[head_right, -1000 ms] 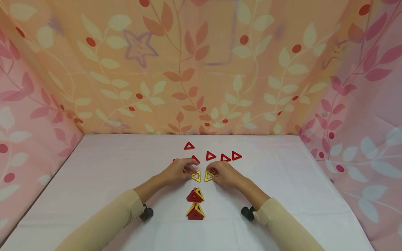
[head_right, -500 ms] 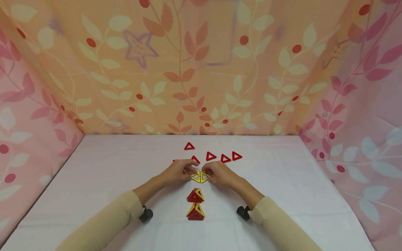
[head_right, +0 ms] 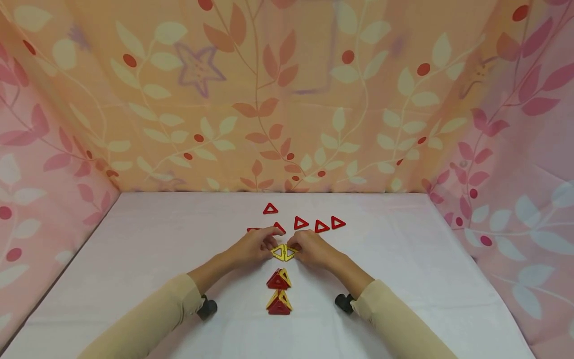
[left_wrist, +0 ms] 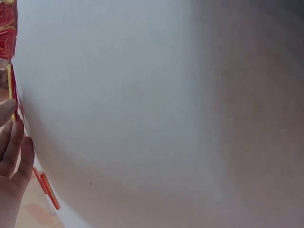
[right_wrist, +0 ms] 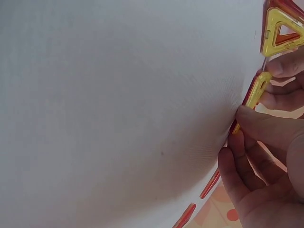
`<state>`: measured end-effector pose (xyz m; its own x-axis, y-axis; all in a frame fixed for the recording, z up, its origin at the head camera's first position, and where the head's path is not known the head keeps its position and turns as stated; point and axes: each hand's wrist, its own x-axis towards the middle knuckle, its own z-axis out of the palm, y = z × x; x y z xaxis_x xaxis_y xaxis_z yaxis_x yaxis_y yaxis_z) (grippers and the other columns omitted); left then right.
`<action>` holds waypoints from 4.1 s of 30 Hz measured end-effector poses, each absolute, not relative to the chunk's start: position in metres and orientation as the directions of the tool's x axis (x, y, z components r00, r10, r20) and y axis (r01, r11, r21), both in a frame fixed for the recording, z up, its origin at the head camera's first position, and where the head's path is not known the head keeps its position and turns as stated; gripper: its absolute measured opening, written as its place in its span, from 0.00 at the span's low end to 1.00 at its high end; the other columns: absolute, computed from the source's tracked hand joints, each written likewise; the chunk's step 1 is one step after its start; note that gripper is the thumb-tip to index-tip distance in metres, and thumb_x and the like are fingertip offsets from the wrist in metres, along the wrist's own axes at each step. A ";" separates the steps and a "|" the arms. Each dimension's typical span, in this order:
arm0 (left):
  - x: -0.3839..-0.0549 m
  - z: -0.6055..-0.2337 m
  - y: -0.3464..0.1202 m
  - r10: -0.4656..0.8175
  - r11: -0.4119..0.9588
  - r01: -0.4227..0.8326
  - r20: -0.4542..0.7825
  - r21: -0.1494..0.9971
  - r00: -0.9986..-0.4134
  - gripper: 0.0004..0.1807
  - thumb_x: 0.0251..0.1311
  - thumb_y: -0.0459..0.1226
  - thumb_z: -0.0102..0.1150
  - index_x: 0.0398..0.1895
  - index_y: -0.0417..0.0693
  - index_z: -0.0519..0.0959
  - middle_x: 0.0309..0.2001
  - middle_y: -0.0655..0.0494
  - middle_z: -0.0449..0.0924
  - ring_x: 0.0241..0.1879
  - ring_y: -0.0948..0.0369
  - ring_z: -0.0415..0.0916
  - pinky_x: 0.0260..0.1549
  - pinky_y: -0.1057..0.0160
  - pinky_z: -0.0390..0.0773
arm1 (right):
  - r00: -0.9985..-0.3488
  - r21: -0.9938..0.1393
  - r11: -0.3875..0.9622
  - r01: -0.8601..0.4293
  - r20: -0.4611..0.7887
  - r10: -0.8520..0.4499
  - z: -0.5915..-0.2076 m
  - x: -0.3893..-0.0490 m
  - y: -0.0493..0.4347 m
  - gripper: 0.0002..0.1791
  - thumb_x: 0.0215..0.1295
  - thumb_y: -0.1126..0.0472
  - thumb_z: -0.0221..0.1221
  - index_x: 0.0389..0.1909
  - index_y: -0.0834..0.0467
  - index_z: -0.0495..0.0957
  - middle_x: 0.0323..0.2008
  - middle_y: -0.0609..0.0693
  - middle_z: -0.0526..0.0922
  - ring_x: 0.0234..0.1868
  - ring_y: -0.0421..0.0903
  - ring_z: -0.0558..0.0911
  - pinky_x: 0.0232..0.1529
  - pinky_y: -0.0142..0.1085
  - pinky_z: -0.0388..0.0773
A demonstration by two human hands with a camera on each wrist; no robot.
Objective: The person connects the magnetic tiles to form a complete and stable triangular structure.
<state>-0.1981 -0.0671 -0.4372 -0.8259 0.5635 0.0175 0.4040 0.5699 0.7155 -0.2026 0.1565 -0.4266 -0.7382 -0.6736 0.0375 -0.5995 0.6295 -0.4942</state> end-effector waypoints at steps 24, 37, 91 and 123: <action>-0.202 -0.431 -0.053 0.527 0.476 0.321 0.027 0.818 -0.849 0.30 0.57 0.29 0.69 0.63 0.42 0.71 0.43 0.50 0.85 0.42 0.58 0.85 0.42 0.64 0.83 | -0.718 -0.547 0.588 -0.596 0.035 -0.695 -0.428 -0.208 0.154 0.14 0.58 0.74 0.67 0.46 0.65 0.84 0.41 0.53 0.87 0.42 0.46 0.83 0.47 0.41 0.82; -0.200 -0.430 -0.049 0.507 0.493 0.285 -0.005 0.822 -0.862 0.29 0.58 0.30 0.69 0.63 0.43 0.71 0.43 0.53 0.84 0.41 0.62 0.84 0.44 0.64 0.82 | -0.801 -0.589 0.632 -0.504 0.046 -0.596 -0.417 -0.218 0.188 0.17 0.61 0.72 0.64 0.52 0.66 0.81 0.47 0.56 0.85 0.47 0.50 0.81 0.52 0.47 0.79; -0.200 -0.434 -0.048 0.503 0.498 0.297 0.007 0.815 -0.864 0.28 0.59 0.31 0.69 0.62 0.43 0.72 0.42 0.55 0.83 0.38 0.65 0.82 0.40 0.69 0.81 | -0.891 -0.551 0.749 -0.369 -0.018 -0.453 -0.430 -0.241 0.267 0.21 0.56 0.73 0.67 0.52 0.66 0.78 0.39 0.52 0.83 0.42 0.50 0.80 0.50 0.49 0.78; -0.200 -0.432 -0.047 0.501 0.514 0.297 -0.001 0.804 -0.865 0.27 0.59 0.32 0.69 0.61 0.43 0.73 0.42 0.55 0.84 0.38 0.64 0.82 0.41 0.68 0.81 | -0.806 -0.578 0.647 -0.497 0.031 -0.592 -0.433 -0.224 0.200 0.21 0.56 0.65 0.72 0.50 0.64 0.81 0.35 0.49 0.83 0.34 0.43 0.80 0.40 0.34 0.81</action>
